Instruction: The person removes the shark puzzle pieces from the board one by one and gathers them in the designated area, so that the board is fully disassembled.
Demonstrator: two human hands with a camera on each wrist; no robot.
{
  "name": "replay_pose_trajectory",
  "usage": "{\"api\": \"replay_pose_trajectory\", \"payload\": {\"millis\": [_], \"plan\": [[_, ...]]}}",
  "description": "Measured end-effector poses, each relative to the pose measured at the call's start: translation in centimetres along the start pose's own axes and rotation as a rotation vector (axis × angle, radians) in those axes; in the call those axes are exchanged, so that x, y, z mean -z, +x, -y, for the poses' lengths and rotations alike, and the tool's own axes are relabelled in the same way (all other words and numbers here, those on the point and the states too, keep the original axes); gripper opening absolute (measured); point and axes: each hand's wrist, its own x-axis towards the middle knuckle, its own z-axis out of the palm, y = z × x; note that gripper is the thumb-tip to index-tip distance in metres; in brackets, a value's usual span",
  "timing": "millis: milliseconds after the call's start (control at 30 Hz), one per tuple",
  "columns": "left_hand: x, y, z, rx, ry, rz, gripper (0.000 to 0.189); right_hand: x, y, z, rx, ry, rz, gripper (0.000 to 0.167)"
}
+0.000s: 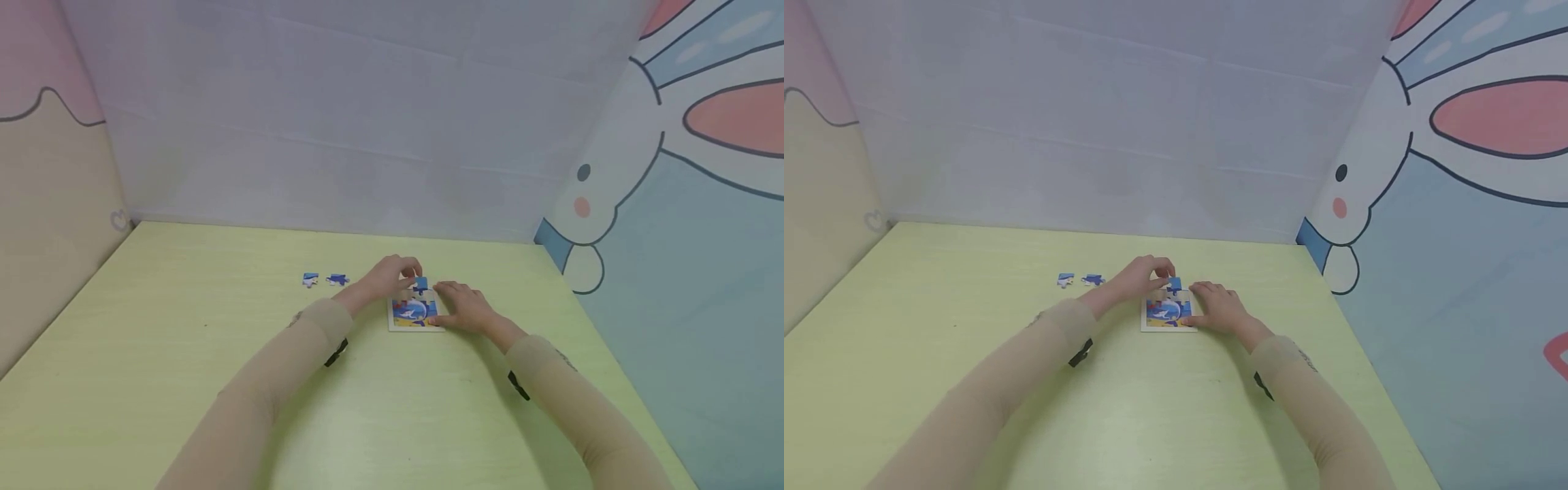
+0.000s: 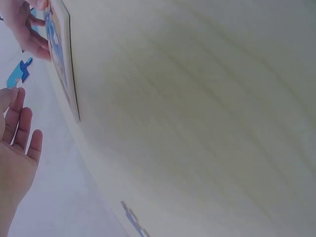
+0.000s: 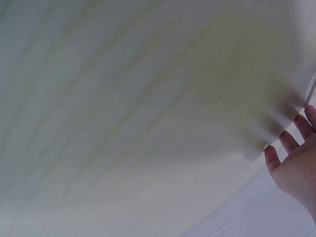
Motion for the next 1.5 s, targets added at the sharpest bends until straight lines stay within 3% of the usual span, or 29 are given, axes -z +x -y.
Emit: {"api": "replay_pose_trajectory", "payload": {"millis": [433,767,933,1167,1500], "plan": [[2.9,-1.4,1.1,-0.015,-0.001,-0.037,0.016,0.0,-0.1,-0.3,-0.027,0.015,0.001,0.083],[4.6,-2.5,3.1,0.059,-0.022,-0.025,0.014,-0.1,-0.4,-0.6,-0.018,0.021,-0.01,0.082],[4.8,-3.3,4.7,0.103,-0.043,-0.032,0.014,-0.2,-0.4,-0.5,-0.016,0.028,-0.01,0.081],[4.8,-3.9,6.3,0.23,-0.089,-0.028,0.013,-0.2,-0.5,-0.3,-0.01,0.025,-0.012,0.081],[4.8,-4.3,6.8,0.268,-0.077,-0.03,0.015,-0.2,-0.4,-0.2,-0.006,0.023,-0.013,0.083]]}}
